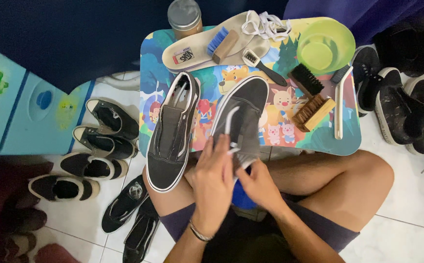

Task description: Cleaning a pair of black sneakers using a brush, cleaning solution, and a cloth

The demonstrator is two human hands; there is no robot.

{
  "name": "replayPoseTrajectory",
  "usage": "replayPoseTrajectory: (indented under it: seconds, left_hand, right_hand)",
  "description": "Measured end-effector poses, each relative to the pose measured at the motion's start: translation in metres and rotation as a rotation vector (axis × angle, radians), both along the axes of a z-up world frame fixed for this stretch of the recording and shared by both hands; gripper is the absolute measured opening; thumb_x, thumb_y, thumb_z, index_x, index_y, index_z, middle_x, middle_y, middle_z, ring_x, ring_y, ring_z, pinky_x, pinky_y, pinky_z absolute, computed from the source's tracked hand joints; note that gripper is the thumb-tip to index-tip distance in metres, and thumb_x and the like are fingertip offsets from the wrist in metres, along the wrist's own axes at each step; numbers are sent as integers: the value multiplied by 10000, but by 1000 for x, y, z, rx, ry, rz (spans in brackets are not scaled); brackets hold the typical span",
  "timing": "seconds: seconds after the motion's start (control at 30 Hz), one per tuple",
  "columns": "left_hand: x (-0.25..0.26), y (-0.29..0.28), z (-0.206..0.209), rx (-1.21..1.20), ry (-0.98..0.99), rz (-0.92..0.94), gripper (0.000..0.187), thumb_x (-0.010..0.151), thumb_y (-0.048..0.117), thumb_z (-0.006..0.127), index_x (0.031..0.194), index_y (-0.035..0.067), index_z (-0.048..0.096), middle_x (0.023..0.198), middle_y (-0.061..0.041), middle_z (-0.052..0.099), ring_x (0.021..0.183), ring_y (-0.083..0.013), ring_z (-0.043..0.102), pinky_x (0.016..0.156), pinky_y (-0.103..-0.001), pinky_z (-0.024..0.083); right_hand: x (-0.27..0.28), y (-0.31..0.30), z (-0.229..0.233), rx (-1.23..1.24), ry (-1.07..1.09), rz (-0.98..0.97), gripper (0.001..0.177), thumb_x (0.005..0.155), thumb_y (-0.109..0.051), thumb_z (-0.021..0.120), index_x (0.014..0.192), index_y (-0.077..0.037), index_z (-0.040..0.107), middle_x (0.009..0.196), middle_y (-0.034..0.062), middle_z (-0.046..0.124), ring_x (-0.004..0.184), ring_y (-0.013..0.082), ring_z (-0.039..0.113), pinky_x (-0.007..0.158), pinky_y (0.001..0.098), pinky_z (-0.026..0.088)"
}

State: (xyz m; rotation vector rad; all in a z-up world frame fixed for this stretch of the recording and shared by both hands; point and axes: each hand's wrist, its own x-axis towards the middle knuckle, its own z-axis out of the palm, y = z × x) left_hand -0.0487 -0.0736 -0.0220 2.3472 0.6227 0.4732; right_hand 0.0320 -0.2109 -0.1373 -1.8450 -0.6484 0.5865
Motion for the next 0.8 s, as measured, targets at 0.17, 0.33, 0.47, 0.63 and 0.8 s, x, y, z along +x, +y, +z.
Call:
replayPoseTrajectory:
  seconds: [0.17, 0.33, 0.47, 0.63, 0.8]
  left_hand:
    - [-11, -35, 36, 257, -259, -115, 365, 1138, 127, 728, 1467, -29, 727, 1572, -152, 723, 1537, -483, 612, 1266, -599, 510]
    - [-27, -42, 52, 293, -364, -154, 224, 1103, 106, 703, 1290, 13, 783, 1399, -132, 789, 1401, -413, 736, 1186, -620, 506]
    - [-41, -33, 44, 241, -603, -167, 141, 1070, 98, 755, 1180, 50, 829, 1101, -80, 646, 976, -295, 802, 935, -483, 707]
    - [-48, -23, 28, 438, -544, -23, 219, 1027, 275, 878, 1226, 190, 847, 1175, -60, 505, 997, -213, 600, 981, -485, 606]
    - [-45, -25, 28, 495, -482, -27, 288, 1029, 298, 911, 1292, 197, 850, 1253, -67, 477, 1108, -198, 576, 1016, -508, 606]
  right_hand:
    - [16, -24, -49, -4, 263, -169, 279, 1104, -292, 569, 1142, -94, 762, 1168, 34, 809, 1085, 151, 655, 1035, 373, 543]
    - [45, -33, -34, 144, 296, -21, 286, 1119, -278, 585, 1007, -110, 787, 1012, -64, 730, 933, 85, 632, 851, 318, 569]
    - [54, -37, -35, 131, 271, 5, 234, 1089, -285, 621, 1060, -110, 774, 1064, -49, 732, 977, 94, 641, 881, 325, 568]
    - [72, -47, -39, 111, 236, 48, 219, 1052, -294, 667, 1126, -110, 758, 1129, -30, 733, 1032, 105, 653, 919, 334, 568]
    - [93, -53, -47, 93, 197, 87, 265, 1015, -303, 712, 1193, -109, 742, 1194, -11, 735, 1087, 116, 664, 957, 342, 567]
